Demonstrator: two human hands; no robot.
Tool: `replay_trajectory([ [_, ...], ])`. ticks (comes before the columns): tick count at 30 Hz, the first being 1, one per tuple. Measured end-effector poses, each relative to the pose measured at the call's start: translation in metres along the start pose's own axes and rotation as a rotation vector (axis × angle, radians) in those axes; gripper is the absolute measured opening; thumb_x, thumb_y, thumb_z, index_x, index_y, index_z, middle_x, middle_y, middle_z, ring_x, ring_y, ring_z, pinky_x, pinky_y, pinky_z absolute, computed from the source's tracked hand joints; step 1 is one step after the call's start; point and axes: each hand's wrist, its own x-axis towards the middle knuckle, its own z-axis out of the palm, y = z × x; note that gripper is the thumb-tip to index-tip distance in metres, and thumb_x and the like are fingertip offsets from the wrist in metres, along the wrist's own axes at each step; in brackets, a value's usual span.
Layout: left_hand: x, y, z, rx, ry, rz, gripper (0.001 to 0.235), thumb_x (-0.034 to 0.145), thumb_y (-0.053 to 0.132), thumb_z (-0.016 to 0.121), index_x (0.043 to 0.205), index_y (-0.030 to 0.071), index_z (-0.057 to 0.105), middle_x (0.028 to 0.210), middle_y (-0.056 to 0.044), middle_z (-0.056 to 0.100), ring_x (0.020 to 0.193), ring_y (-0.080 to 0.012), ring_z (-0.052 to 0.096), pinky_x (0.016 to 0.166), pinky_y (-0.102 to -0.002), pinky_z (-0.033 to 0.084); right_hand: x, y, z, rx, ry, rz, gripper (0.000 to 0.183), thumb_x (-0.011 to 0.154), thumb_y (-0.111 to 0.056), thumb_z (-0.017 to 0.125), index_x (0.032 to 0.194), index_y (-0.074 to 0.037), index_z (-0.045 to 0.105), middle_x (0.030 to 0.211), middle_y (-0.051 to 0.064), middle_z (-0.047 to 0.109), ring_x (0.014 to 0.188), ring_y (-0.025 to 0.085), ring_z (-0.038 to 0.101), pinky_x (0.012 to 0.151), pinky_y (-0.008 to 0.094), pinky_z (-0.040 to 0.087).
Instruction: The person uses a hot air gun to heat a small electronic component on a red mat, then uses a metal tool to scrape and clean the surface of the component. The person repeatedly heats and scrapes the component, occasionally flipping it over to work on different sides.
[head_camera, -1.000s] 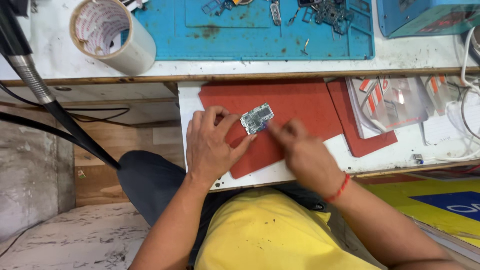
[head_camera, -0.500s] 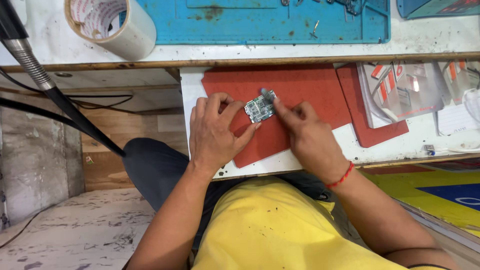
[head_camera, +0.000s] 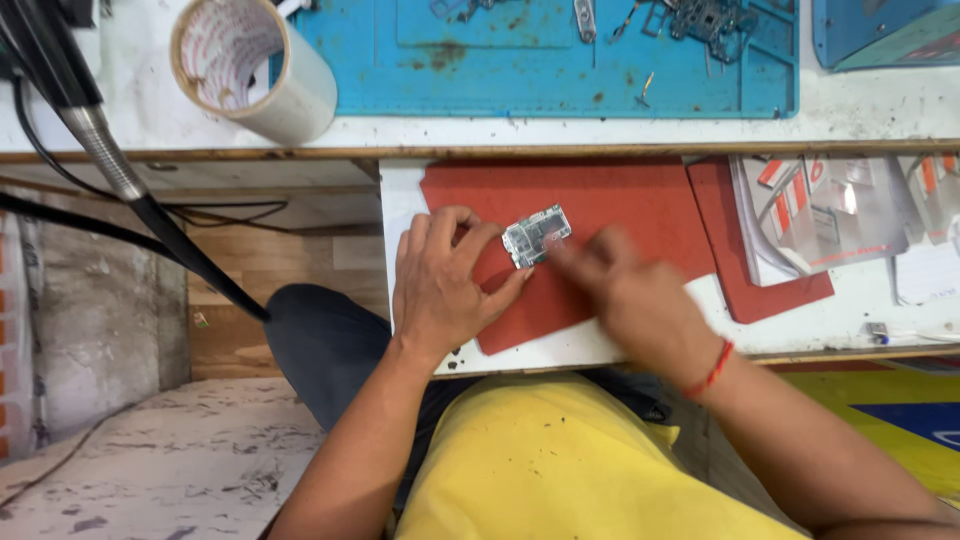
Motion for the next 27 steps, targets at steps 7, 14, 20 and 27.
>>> replay_trajectory([
  [7, -0.002, -0.004, 0.002, 0.013, -0.029, -0.003, 0.046, 0.072, 0.037, 0.093, 0.106, 0.011, 0.075, 0.108, -0.005, 0.06, 0.095, -0.0259, 0.053, 0.08, -0.041, 0.043, 0.001, -0.005, -0.004, 0.088, -0.05, -0.043, 0.072, 0.077, 0.003, 0.051, 0.146, -0.018, 0.058, 0.108, 0.017, 0.06, 0.06, 0.036, 0.066, 0.055, 0.046, 0.056],
  [14, -0.003, -0.004, 0.0, -0.014, -0.001, -0.016, 0.05, 0.071, 0.037, 0.093, 0.108, 0.01, 0.074, 0.109, -0.006, 0.06, 0.096, -0.0258, 0.054, 0.082, -0.042, 0.043, 0.006, -0.017, -0.001, 0.046, -0.001, 0.072, 0.066, 0.085, -0.001, 0.053, 0.147, -0.023, 0.057, 0.108, 0.015, 0.06, 0.062, 0.036, 0.065, 0.055, 0.047, 0.055],
  [20, -0.002, -0.004, 0.002, -0.048, -0.003, -0.055, 0.056, 0.069, 0.041, 0.093, 0.111, 0.009, 0.073, 0.109, -0.005, 0.061, 0.097, -0.026, 0.054, 0.083, -0.041, 0.043, 0.001, -0.01, -0.002, 0.036, -0.003, 0.098, 0.065, 0.086, 0.001, 0.052, 0.146, -0.023, 0.058, 0.106, 0.013, 0.06, 0.062, 0.034, 0.065, 0.053, 0.045, 0.053],
  [27, -0.005, -0.007, 0.003, -0.039, -0.003, -0.013, 0.048, 0.072, 0.04, 0.092, 0.107, 0.012, 0.075, 0.109, -0.004, 0.06, 0.097, -0.026, 0.053, 0.082, -0.042, 0.042, -0.008, -0.015, 0.003, 0.054, 0.046, 0.14, 0.066, 0.086, 0.004, 0.052, 0.146, -0.023, 0.059, 0.105, 0.013, 0.061, 0.066, 0.034, 0.065, 0.058, 0.045, 0.054],
])
